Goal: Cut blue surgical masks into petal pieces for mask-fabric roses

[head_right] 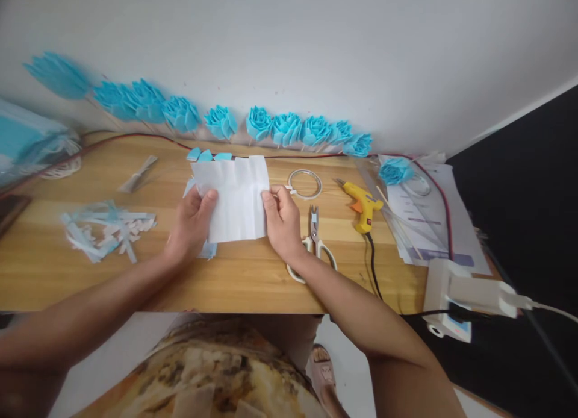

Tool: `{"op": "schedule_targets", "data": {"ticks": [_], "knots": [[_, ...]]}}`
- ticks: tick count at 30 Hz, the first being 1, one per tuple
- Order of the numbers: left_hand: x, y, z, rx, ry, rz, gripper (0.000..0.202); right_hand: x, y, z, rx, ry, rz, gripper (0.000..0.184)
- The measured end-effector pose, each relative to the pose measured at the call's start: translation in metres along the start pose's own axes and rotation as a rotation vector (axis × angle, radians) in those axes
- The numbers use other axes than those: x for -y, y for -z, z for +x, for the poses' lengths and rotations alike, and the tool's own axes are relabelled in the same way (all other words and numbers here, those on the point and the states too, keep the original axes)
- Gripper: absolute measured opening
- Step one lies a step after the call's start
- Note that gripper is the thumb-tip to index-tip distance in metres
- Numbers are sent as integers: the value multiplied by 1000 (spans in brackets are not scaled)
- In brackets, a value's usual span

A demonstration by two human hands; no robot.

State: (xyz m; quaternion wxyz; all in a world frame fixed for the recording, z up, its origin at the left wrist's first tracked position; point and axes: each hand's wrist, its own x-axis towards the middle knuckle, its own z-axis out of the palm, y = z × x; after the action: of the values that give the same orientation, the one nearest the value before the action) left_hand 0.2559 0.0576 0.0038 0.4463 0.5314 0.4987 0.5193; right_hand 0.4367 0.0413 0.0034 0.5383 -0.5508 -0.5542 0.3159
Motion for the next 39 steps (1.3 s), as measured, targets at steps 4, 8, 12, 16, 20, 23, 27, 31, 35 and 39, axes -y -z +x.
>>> {"op": "schedule_targets", "data": {"ticks": [4, 8, 12, 16, 20, 23, 27, 31, 35, 39], "knots": [[-2, 0, 4, 25, 67, -147, 39, 2, 1, 0, -39, -6, 4, 33], [-3, 2, 7, 27, 175, -207, 41, 1, 0, 0, -30, -15, 5, 33], [-2, 6, 10, -19, 207, -244, 44, -4, 1, 4, 65, -104, 83, 37], [-3, 9, 9, -16, 190, -235, 48, -7, 7, 11, 260, -205, 341, 43], [-5, 8, 3, 17, 126, -87, 49, -3, 12, 11, 299, -142, 346, 51], [-7, 9, -1, 42, 58, -12, 49, -2, 14, 10, 233, -78, 237, 46], [-10, 11, 0, 155, 41, 10, 46, -2, 13, 10, 101, -32, 60, 39], [-13, 12, 2, 211, 59, -26, 48, 5, 12, 9, 163, 5, -7, 46], [-12, 11, 2, 108, 41, 11, 57, 10, 11, 7, 183, 32, -21, 58], [-10, 12, 1, 69, 74, -23, 57, 1, 12, 6, 102, -5, 12, 62]]}}
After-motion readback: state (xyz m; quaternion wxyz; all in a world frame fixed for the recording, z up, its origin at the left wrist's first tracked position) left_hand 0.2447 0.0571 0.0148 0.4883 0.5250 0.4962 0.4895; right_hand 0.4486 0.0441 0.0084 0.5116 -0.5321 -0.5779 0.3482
